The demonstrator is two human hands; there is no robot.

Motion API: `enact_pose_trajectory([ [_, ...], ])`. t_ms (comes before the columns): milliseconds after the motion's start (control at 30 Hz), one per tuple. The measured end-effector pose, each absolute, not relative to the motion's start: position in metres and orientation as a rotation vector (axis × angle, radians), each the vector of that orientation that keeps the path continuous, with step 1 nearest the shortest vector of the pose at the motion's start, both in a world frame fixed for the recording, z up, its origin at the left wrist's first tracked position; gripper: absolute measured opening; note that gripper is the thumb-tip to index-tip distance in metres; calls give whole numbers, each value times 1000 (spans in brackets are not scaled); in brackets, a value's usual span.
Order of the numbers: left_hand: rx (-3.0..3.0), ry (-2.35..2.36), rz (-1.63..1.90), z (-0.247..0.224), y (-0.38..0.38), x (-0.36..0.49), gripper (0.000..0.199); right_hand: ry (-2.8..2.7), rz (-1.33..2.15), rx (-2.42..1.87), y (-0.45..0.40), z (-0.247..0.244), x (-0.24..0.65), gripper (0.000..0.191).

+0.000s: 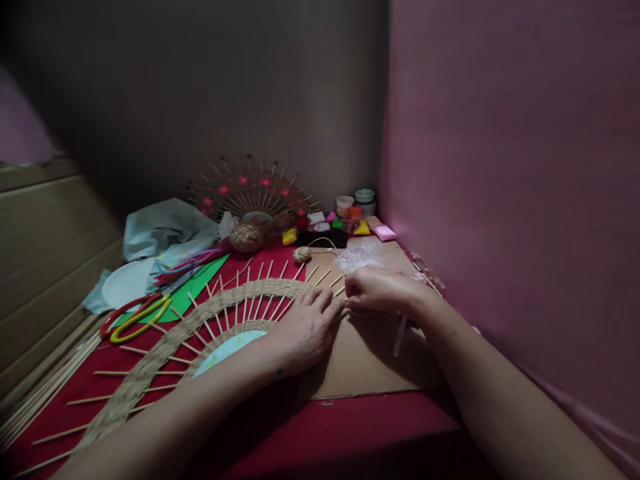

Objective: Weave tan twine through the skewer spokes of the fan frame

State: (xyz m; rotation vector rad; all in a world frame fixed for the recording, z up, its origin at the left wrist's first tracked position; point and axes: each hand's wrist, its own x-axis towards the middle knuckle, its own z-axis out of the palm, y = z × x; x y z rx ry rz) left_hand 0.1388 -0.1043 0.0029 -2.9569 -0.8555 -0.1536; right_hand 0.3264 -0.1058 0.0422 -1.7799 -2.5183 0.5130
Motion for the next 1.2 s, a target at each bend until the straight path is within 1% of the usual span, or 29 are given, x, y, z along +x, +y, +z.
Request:
enact_pose_trajectory([
  [133, -2951, -852, -155, 1, -105, 139, 47, -2447, 387, -1700, -96, 32, 318, 19],
  [233, -2925, -821, -154, 1, -106, 139, 44, -2388, 422, -1549, -95, 31, 309, 24],
  [367, -2890, -829, -54, 2, -108, 140, 48, -2237, 462, -1377, -98, 35, 293, 22],
  [433, -2879, -817, 3, 0, -109, 142, 51, -2200, 481, -1331, -96, 33, 285, 27],
  [500, -2852, -794, -39, -3, -109, 145, 53, -2208, 501, -1299, -91, 29, 278, 35],
  [633, -2823, -790, -136, -7, -117, 143, 43, -2213, 630, -1317, -86, 19, 267, 51],
  [733, -2865, -737, -160, 6, -128, 126, 37, -2201, 814, -1325, -88, 12, 263, 59],
  [833, -2963, -684, -243, 26, -122, 90, 34, -2258, 819, -1279, -91, 6, 262, 62],
  [867, -2994, -723, -266, 31, -114, 74, 33, -2294, 786, -1281, -92, 3, 261, 63],
  [933, -2961, -988, -289, 38, -90, 38, 30, -2385, 711, -1302, -92, -1, 259, 64],
  [1033, -2672, -1602, -327, 40, -49, -17, 28, -2492, 558, -1359, -92, -6, 255, 64],
  [1100, -2486, -1928, -298, 37, -32, -46, 29, -2522, 490, -1383, -91, -9, 255, 65],
  [1200, -2405, -2167, -259, 29, -27, -68, 32, -2584, 494, -1357, -91, -11, 260, 74],
])
